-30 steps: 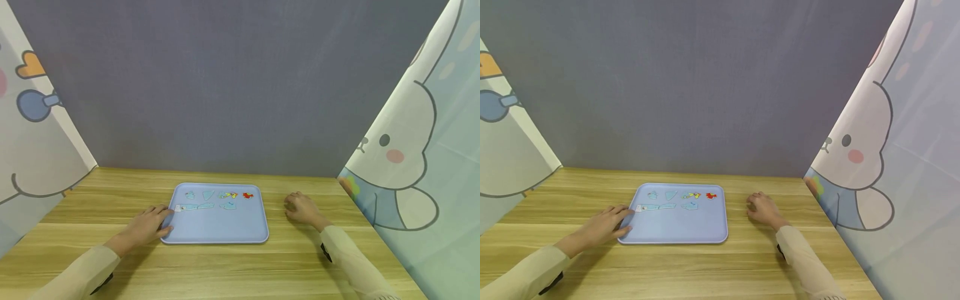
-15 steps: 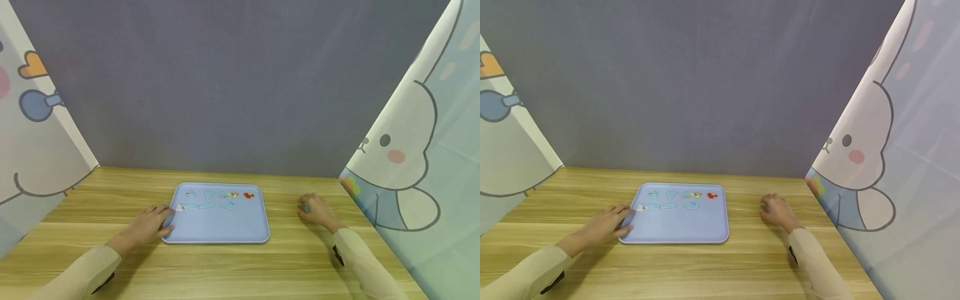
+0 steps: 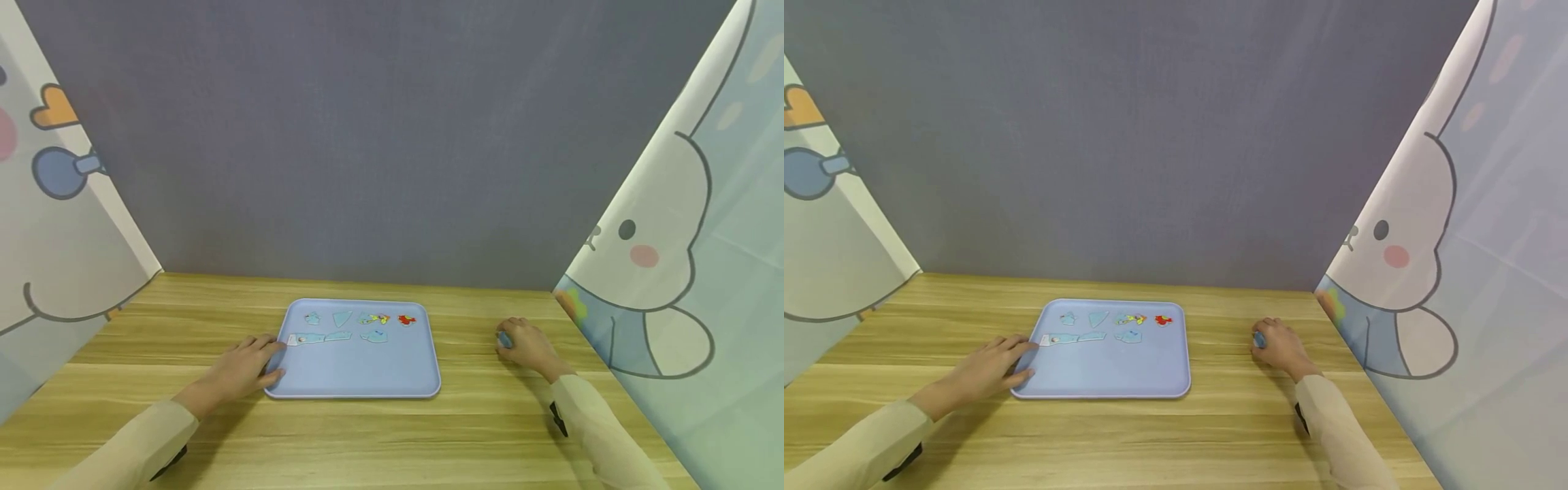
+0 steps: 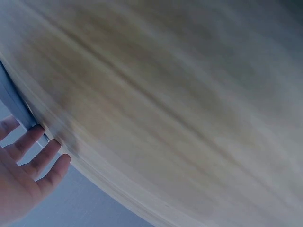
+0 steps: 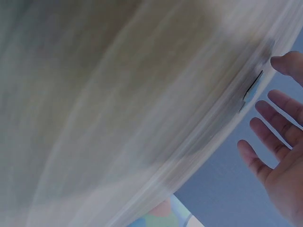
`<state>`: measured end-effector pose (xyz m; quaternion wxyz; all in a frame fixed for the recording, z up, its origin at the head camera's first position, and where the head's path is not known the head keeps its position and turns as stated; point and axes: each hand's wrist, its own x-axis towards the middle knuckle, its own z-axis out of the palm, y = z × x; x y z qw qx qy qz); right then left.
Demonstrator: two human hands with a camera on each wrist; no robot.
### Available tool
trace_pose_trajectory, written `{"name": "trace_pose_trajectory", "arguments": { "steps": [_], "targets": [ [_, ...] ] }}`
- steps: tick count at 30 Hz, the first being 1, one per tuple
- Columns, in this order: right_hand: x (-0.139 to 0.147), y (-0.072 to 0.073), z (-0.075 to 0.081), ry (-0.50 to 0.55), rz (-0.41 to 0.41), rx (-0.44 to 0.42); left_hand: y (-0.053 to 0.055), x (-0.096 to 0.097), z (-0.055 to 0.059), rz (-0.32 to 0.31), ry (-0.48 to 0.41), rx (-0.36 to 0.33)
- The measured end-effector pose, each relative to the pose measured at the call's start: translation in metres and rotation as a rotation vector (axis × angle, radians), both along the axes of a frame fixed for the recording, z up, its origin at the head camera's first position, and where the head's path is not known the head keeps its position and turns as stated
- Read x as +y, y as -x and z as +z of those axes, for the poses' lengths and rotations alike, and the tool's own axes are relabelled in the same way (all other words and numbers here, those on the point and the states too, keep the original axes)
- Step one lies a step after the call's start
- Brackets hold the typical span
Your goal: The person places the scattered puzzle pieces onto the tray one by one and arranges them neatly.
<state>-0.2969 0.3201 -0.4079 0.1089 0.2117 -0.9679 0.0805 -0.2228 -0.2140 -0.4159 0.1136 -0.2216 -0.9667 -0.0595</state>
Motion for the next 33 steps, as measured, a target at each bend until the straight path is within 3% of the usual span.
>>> {"name": "trace_pose_trajectory", "arguments": {
  "steps": [17,33],
  "targets": [
    [0.007,0.005,-0.001,0.046,-0.047,-0.151,-0.001,0.000,0.001,-0.003,-0.003,-0.009],
    [0.012,0.009,-0.003,0.068,-0.014,-0.165,-0.002,0.000,0.002,-0.002,-0.008,-0.008]
  ]
}}
